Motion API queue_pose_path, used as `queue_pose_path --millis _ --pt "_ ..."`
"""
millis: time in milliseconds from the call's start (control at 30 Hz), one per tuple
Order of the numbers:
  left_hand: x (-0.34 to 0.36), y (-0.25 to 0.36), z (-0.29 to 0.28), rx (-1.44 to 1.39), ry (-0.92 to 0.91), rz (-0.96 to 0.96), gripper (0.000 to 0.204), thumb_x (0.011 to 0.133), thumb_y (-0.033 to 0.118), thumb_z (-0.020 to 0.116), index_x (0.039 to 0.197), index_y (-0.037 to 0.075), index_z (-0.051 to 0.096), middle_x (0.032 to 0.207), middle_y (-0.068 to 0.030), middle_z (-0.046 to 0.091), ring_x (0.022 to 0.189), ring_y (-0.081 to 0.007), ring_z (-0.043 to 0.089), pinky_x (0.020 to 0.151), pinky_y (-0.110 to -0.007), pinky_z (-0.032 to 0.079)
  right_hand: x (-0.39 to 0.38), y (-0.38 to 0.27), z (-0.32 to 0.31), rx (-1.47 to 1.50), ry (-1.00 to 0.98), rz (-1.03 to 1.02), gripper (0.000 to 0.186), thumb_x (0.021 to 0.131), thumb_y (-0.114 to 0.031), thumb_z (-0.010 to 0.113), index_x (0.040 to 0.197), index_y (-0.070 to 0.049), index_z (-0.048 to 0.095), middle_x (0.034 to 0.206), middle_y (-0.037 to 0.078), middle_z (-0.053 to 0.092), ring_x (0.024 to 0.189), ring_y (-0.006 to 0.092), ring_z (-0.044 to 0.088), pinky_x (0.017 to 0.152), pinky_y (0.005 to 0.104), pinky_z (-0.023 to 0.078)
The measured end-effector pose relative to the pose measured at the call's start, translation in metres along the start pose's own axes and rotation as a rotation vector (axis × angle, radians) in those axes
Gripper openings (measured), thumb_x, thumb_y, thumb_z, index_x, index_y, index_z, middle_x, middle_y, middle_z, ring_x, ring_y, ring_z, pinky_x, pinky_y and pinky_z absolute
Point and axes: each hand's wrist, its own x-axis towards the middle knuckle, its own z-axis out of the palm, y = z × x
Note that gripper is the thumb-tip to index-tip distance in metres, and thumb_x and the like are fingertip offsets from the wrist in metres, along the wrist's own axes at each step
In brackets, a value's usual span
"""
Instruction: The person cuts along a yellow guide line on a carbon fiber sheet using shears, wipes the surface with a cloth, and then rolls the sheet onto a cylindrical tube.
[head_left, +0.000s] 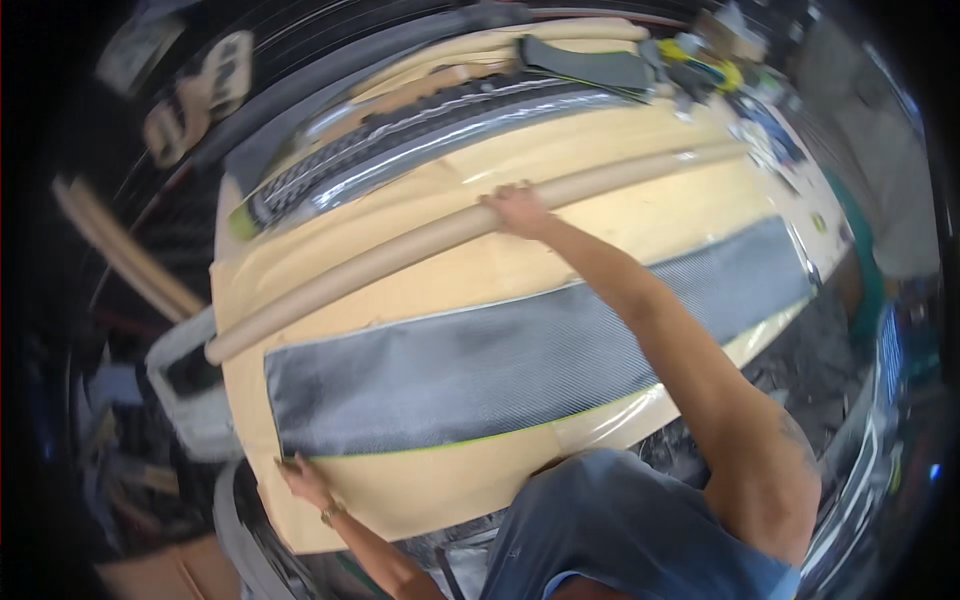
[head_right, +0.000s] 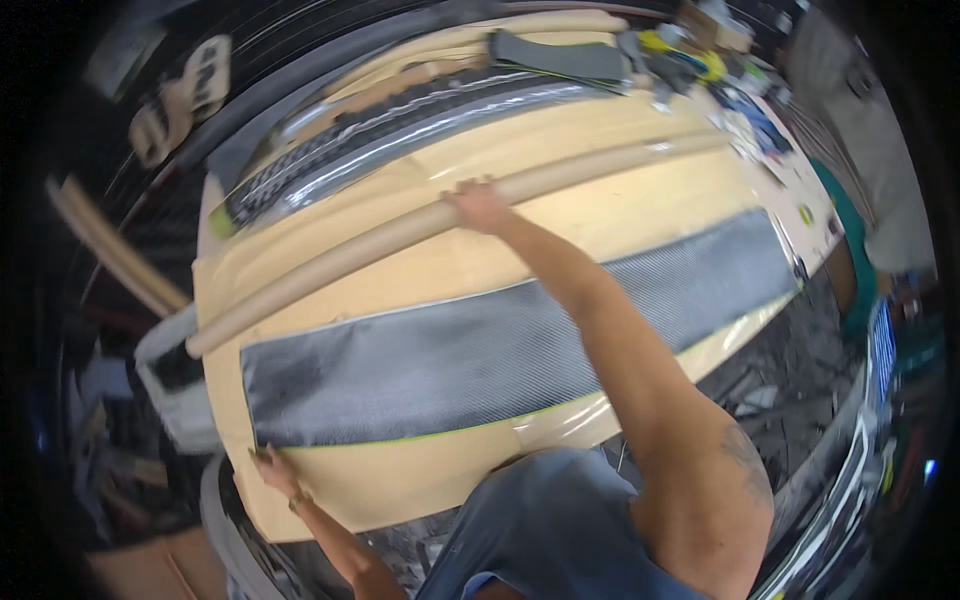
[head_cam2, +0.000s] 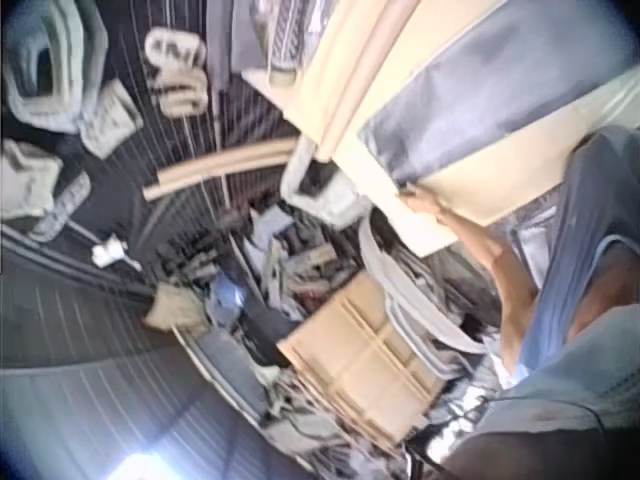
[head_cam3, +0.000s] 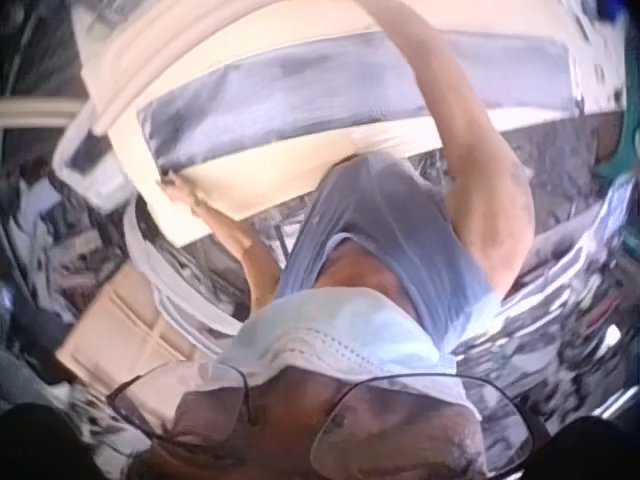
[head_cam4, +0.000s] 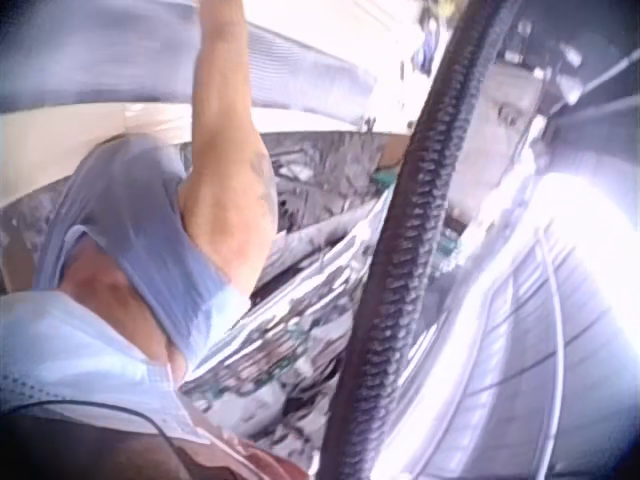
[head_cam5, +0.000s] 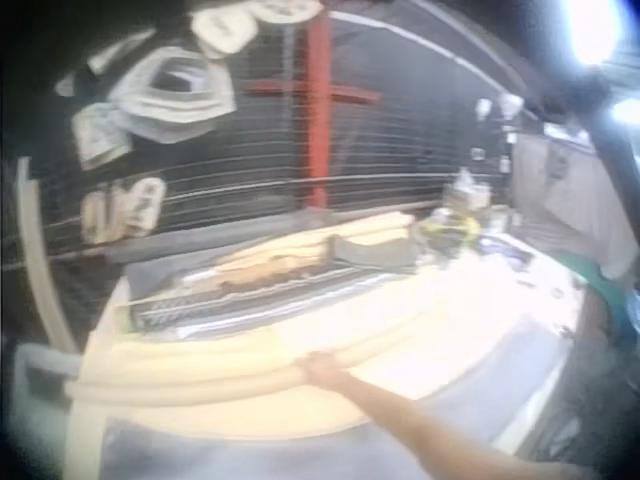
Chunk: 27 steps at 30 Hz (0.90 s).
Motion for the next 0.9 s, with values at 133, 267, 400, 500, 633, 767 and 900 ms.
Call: queue_pose_path --millis 133,267,400,500,633,767,900 --pt "0.007 0.053 -0.015 -0.169 -0.215 -0.244 0.054 0.095 0.019 0.063 0.141 -0.003 0.045 0.120 -0.0212 0.062 0.100 -0.0311 0.061 0.089 -0.040 0.047 0.016 -0.017 -0.008 -0.021 0.010 0.043 0.058 0.082 -0.022 0.069 0.137 -0.025 0.048 0.127 0.010 0.055 0.127 0.0307 0.048 0.109 0.0665 0.024" --pt "0.027 0.029 -0.004 -0.472 -0.045 -0.288 0.052 0.093 0.006 0.064 0.141 -0.004 0.045 0.092 -0.0085 0.059 0.082 -0.0207 0.056 0.074 -0.035 0.046 0.045 -0.038 -0.008 -0.036 0.075 0.016 0.048 0.090 -0.014 0.057 0.136 -0.025 0.050 0.127 0.012 0.055 0.126 0.0292 0.049 0.108 0.0684 0.023" --pt "0.026 0.046 0.019 -0.805 -0.044 -0.529 0.041 0.093 0.009 0.065 0.129 -0.001 0.050 0.079 -0.0007 0.051 0.068 -0.0129 0.049 0.060 -0.031 0.041 0.031 -0.014 0.010 -0.096 0.216 0.131 0.050 0.089 -0.013 0.059 0.137 -0.020 0.048 0.129 0.015 0.053 0.127 0.0310 0.048 0.108 0.0654 0.028" --pt "0.036 0.008 0.021 -0.910 -0.169 -0.502 0.017 0.091 0.020 0.071 0.087 0.007 0.060 0.067 0.0066 0.042 0.054 -0.0061 0.035 0.048 -0.026 0.027 0.004 -0.026 -0.014 0.378 0.482 0.224 0.050 0.089 -0.014 0.060 0.137 -0.013 0.047 0.130 0.018 0.052 0.126 0.0352 0.048 0.107 0.0560 0.035" --pt "0.030 -0.015 -0.003 -0.849 -0.126 -0.601 0.026 0.090 0.028 0.073 0.087 0.005 0.061 0.067 0.0016 0.052 0.054 -0.0092 0.041 0.048 -0.026 0.032 -0.127 -0.043 -0.055 0.793 0.292 0.152 0.040 0.091 -0.016 0.062 0.129 -0.007 0.054 0.130 0.015 0.054 0.121 0.0324 0.052 0.102 0.0432 0.044" --pt "0.037 -0.031 0.005 -0.853 -0.205 -0.665 0.032 0.094 0.026 0.067 0.110 -0.001 0.064 0.095 -0.0102 0.067 0.075 -0.0170 0.062 0.061 -0.026 0.050 -0.321 0.022 -0.035 0.501 0.564 0.600 0.036 0.088 -0.015 0.063 0.123 -0.007 0.058 0.125 0.017 0.059 0.119 0.0350 0.055 0.103 0.0413 0.043" --pt "0.009 -0.013 -0.027 -0.985 -0.219 -0.667 0.045 0.099 0.030 0.057 0.123 -0.008 0.055 0.116 -0.0188 0.063 0.103 -0.0279 0.062 0.090 -0.037 0.051 -0.495 0.063 -0.029 0.207 0.765 1.114 0.042 0.089 -0.015 0.066 0.126 0.001 0.054 0.120 0.018 0.061 0.108 0.0306 0.060 0.085 0.0367 0.052"
